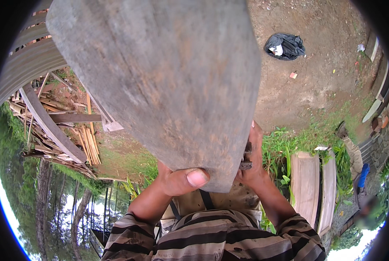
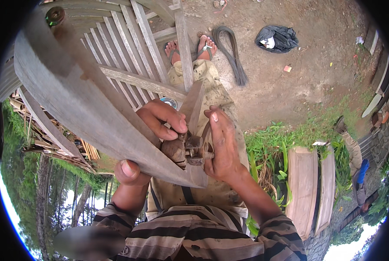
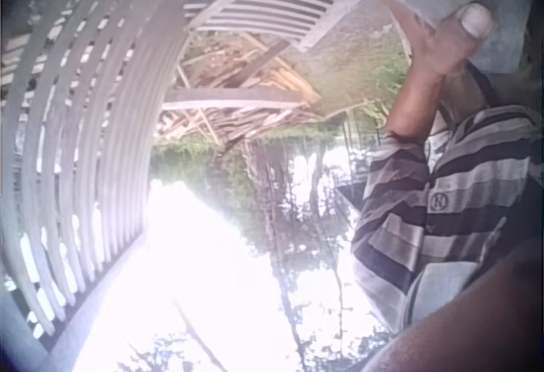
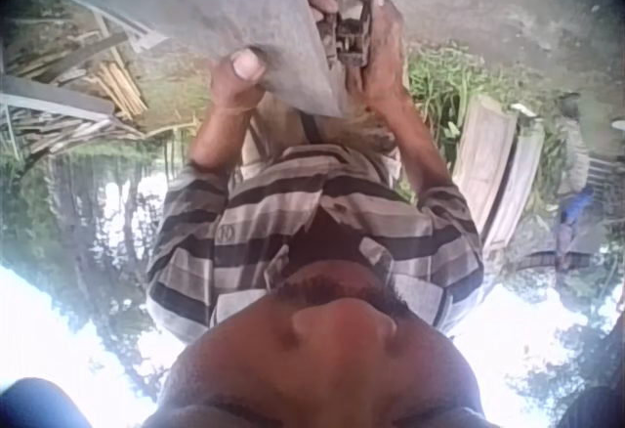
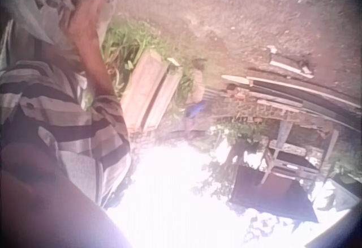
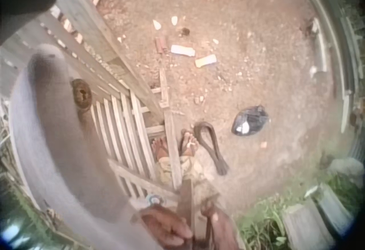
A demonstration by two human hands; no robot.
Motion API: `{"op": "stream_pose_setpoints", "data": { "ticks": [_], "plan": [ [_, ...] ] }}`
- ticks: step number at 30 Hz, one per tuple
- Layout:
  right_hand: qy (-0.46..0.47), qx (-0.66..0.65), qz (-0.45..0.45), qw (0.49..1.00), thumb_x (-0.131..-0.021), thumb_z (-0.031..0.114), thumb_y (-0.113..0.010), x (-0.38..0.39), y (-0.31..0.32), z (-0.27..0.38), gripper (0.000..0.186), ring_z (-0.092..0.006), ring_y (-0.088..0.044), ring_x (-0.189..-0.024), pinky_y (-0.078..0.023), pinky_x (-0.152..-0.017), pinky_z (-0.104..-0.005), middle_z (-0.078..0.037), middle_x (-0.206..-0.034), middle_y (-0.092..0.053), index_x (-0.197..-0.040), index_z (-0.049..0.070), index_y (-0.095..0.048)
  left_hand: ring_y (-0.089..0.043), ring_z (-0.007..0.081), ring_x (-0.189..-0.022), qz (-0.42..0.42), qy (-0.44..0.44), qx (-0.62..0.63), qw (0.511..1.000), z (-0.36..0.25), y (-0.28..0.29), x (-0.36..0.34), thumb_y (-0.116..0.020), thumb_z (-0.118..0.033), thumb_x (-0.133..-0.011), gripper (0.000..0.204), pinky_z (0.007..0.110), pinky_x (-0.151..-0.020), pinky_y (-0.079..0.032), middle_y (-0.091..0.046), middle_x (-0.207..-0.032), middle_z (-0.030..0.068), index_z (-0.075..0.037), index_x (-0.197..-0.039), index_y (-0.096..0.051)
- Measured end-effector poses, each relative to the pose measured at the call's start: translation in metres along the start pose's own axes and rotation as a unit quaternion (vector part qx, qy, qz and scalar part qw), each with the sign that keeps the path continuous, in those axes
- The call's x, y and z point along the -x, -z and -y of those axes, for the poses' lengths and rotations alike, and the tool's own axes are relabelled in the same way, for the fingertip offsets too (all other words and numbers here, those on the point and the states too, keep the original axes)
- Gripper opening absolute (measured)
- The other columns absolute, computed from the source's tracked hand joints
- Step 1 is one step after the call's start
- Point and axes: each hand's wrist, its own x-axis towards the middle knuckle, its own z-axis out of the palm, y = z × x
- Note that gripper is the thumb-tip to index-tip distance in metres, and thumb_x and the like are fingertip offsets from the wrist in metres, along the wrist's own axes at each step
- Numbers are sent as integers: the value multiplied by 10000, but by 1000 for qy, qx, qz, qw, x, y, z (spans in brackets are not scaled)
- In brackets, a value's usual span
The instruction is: The person uses a crowbar to pry apart a wooden chair, removing a broken slat from the seat. They then use the crowbar to scrape and clean the exposed joint area before setting the removed piece aside.
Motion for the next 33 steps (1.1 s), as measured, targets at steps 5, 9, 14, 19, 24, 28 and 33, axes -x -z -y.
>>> {"op": "stream_pose_setpoints", "data": {
  "ticks": [5,9,14,19,24,28,33],
  "plan": [
    [19,77,15,997,-605,-9,-616,3,5,1,1056,-457,-577,-1115,-407,-1058,-569,-274,-1298,-558,-1603,-31,-270,-591,288,-976,1,-1,0,1000,0,0,0,-562,-738,-846,753,422,-936,-456,-633,-1020,210,9,-925,-612],
    [45,78,-7,996,-654,43,-660,-5,4,4,998,-445,-589,-1015,-446,-954,-569,-263,-1211,-570,-1587,-30,-309,-591,289,-975,5,-2,0,1000,-1,0,-2,-561,-738,-848,753,423,-935,-456,-633,-1018,211,10,-923,-612],
    [62,15,-23,998,-734,117,-655,-4,-1,-2,913,-440,-590,-985,-492,-848,-550,-270,-1172,-570,-1574,-37,-332,-592,290,-973,3,-7,1,1000,-2,-1,-3,-560,-737,-850,753,425,-934,-456,-634,-1016,211,10,-921,-611],
    [68,-10,-32,997,-742,107,-619,-4,-3,-4,884,-435,-583,-925,-506,-808,-517,-273,-1143,-567,-1569,-39,-344,-592,291,-971,4,-15,2,1000,-2,-2,-7,-559,-737,-852,753,427,-934,-456,-634,-1013,211,11,-918,-610],
    [-12,-2,-7,1000,-744,42,-592,3,4,19,874,-430,-555,-868,-500,-803,-495,-262,-1068,-549,-1576,-43,-342,-593,292,-969,5,-20,3,1000,-1,-3,-11,-558,-737,-854,752,428,-933,-456,-635,-1011,211,11,-916,-609],
    [-59,7,31,998,-788,30,-599,4,15,41,868,-428,-545,-887,-496,-827,-482,-257,-1067,-537,-1599,-40,-295,-593,292,-968,0,-29,1,1000,-2,-3,-14,-557,-736,-855,752,430,-932,-457,-635,-1009,211,12,-914,-609],
    [-152,-4,77,985,-868,60,-600,2,27,73,840,-425,-554,-936,-495,-874,-478,-262,-1114,-533,-1619,-35,-236,-596,293,-969,-24,-38,10,999,0,-2,-14,-566,-730,-854,754,430,-933,-457,-638,-1009,213,19,-922,-611]
  ]
}}
